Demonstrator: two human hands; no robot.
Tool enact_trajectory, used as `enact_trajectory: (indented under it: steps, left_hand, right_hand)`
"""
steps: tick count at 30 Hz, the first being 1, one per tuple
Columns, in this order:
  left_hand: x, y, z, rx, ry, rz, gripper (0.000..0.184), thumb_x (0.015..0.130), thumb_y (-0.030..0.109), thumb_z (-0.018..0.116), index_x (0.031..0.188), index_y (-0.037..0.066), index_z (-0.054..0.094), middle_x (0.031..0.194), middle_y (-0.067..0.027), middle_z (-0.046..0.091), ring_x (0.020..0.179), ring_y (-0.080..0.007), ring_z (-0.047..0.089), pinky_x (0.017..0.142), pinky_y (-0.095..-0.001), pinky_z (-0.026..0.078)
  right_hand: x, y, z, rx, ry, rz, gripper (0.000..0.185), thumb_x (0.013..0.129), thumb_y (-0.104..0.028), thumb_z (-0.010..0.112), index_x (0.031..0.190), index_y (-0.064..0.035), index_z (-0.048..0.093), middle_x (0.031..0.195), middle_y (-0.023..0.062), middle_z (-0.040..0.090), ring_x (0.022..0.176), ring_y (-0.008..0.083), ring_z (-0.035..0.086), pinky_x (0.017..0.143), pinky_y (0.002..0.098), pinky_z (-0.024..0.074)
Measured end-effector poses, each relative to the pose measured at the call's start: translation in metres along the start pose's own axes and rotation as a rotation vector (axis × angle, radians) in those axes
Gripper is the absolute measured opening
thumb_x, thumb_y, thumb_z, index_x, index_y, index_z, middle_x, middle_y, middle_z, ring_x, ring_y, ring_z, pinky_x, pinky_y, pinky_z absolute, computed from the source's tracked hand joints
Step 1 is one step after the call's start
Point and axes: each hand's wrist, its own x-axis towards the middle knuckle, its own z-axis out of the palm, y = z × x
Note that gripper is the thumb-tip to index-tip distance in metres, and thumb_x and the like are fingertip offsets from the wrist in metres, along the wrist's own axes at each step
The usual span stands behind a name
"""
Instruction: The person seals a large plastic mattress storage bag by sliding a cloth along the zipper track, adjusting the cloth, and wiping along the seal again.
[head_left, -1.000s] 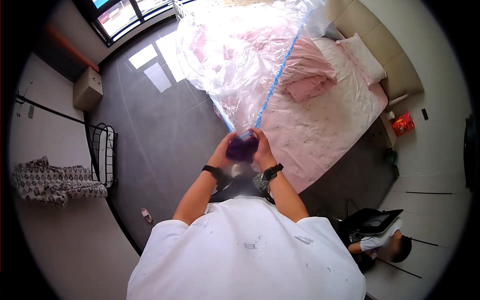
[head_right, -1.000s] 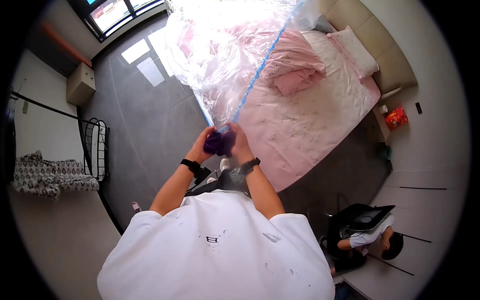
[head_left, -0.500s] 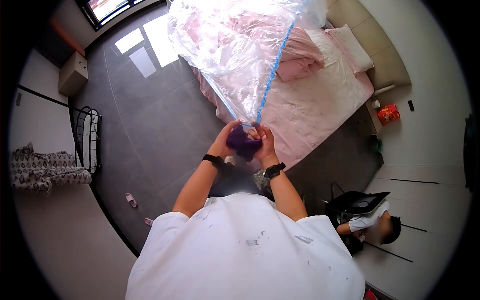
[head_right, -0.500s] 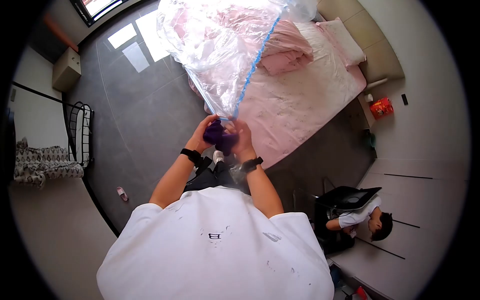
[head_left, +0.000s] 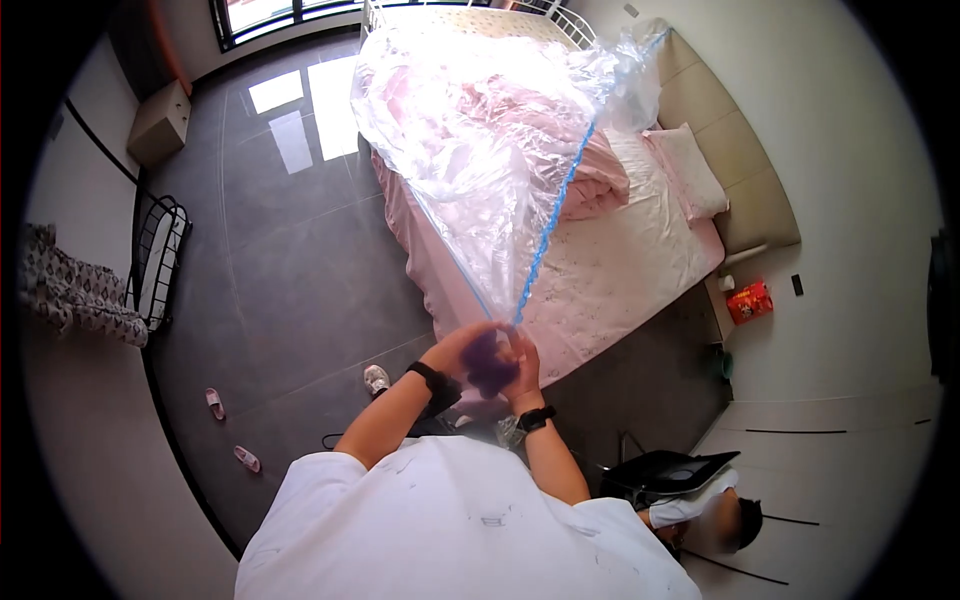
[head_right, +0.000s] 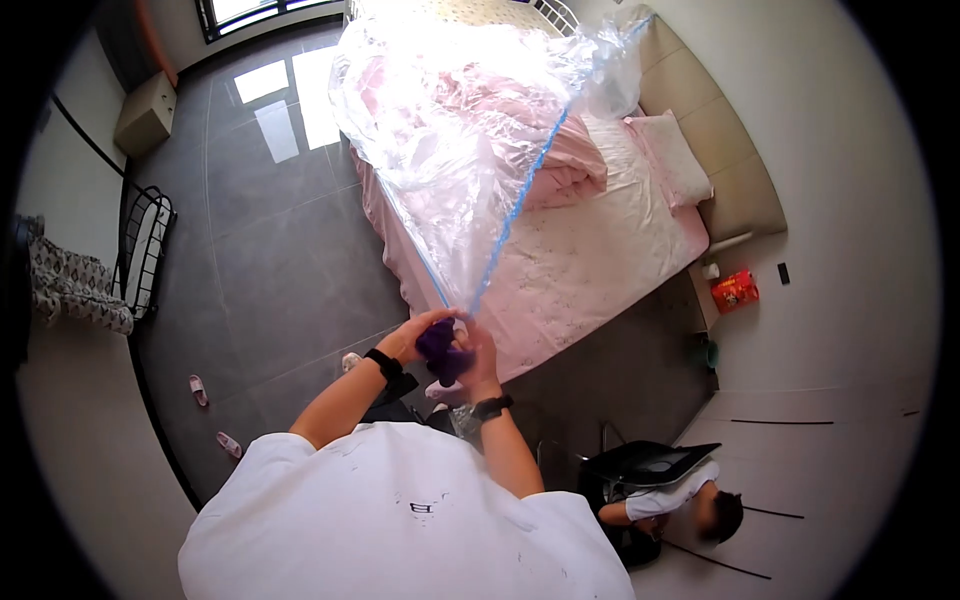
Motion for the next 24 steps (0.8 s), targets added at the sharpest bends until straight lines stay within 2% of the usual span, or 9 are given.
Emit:
enact_trajectory:
  steps: [2,4,11,12,14,16,19,21,24]
  left_hand:
    - [-0.006,-0.009,0.029,0.083,-0.026,0.037,0.026,0.09,0.023,0.054,0.104,0.002,0.057,0.086,-0.0113,0.063,0.078,-0.0186,0.063,0.075,-0.0271,0.052]
    - [0.004,-0.03,0.037,-0.006,0.119,0.042,0.026,0.088,0.026,0.055,0.104,0.005,0.055,0.081,-0.0165,0.064,0.069,-0.0242,0.063,0.068,-0.0323,0.053]
    - [0.087,-0.1,-0.001,-0.056,0.14,0.254,0.029,0.09,0.024,0.05,0.112,0.005,0.048,0.087,-0.026,0.063,0.071,-0.0288,0.064,0.074,-0.0338,0.053]
    - [0.096,-0.109,0.0,-0.053,0.149,0.251,0.029,0.09,0.024,0.05,0.112,0.005,0.048,0.087,-0.026,0.063,0.071,-0.0288,0.064,0.074,-0.0338,0.053]
    - [0.114,-0.122,0.002,0.032,0.047,0.291,0.027,0.089,0.019,0.055,0.109,0.002,0.056,0.092,-0.0115,0.062,0.086,-0.0175,0.061,0.08,-0.0278,0.049]
    - [0.121,-0.133,0.038,0.024,-0.051,0.236,0.028,0.09,0.019,0.053,0.111,0.0,0.054,0.093,-0.014,0.062,0.087,-0.0198,0.061,0.081,-0.0281,0.049]
    - [0.137,-0.142,0.055,0.231,-0.034,0.397,0.026,0.091,0.021,0.051,0.107,0.0,0.055,0.088,-0.0157,0.062,0.083,-0.0216,0.062,0.08,-0.0277,0.049]
    - [0.138,-0.143,0.065,0.111,0.019,0.183,0.025,0.091,0.022,0.051,0.102,0.0,0.057,0.084,-0.0155,0.063,0.08,-0.021,0.063,0.077,-0.028,0.05]
    - [0.133,-0.152,0.08,0.086,0.107,0.246,0.027,0.091,0.025,0.052,0.097,-0.001,0.058,0.083,-0.0139,0.063,0.077,-0.0183,0.062,0.073,-0.0273,0.051]
  right_hand:
    - [-0.003,-0.006,-0.018,0.006,0.011,0.012,0.04,0.087,-0.035,0.05,0.118,-0.0099,0.055,0.058,-0.0052,0.032,0.056,0.0066,0.037,0.055,0.0203,0.0352]
    - [-0.009,-0.014,-0.046,0.026,-0.001,-0.006,0.038,0.087,-0.034,0.048,0.116,-0.0098,0.055,0.058,-0.0047,0.032,0.055,0.0073,0.037,0.054,0.0206,0.0353]
    - [-0.034,-0.085,-0.087,0.06,-0.136,0.145,0.033,0.088,-0.028,0.044,0.113,-0.0102,0.054,0.058,-0.0046,0.037,0.054,0.0076,0.04,0.053,0.0209,0.0375]
    - [-0.036,-0.095,-0.098,0.07,-0.135,0.145,0.033,0.088,-0.028,0.044,0.113,-0.0102,0.054,0.058,-0.0046,0.037,0.054,0.0076,0.04,0.053,0.0209,0.0375]
    - [-0.04,-0.113,-0.116,0.047,-0.152,0.169,0.033,0.087,-0.028,0.045,0.114,-0.0107,0.053,0.058,-0.0051,0.037,0.055,0.0073,0.041,0.055,0.0201,0.0387]
    - [-0.049,-0.13,-0.126,0.076,-0.137,0.182,0.032,0.087,-0.028,0.046,0.113,-0.0106,0.054,0.057,-0.0058,0.036,0.055,0.0073,0.041,0.057,0.0212,0.0406]
    - [-0.058,-0.151,-0.123,0.073,-0.124,0.216,0.033,0.087,-0.029,0.047,0.113,-0.0101,0.054,0.059,-0.0051,0.036,0.059,0.0088,0.043,0.06,0.0238,0.0421]
    - [-0.068,-0.156,-0.124,-0.001,-0.063,0.185,0.034,0.088,-0.031,0.049,0.114,-0.0093,0.054,0.062,-0.004,0.036,0.063,0.0106,0.044,0.063,0.0247,0.0424]
    - [-0.069,-0.159,-0.139,0.003,-0.019,0.152,0.036,0.088,-0.032,0.051,0.116,-0.0093,0.054,0.063,-0.0034,0.036,0.064,0.0115,0.043,0.063,0.0255,0.0408]
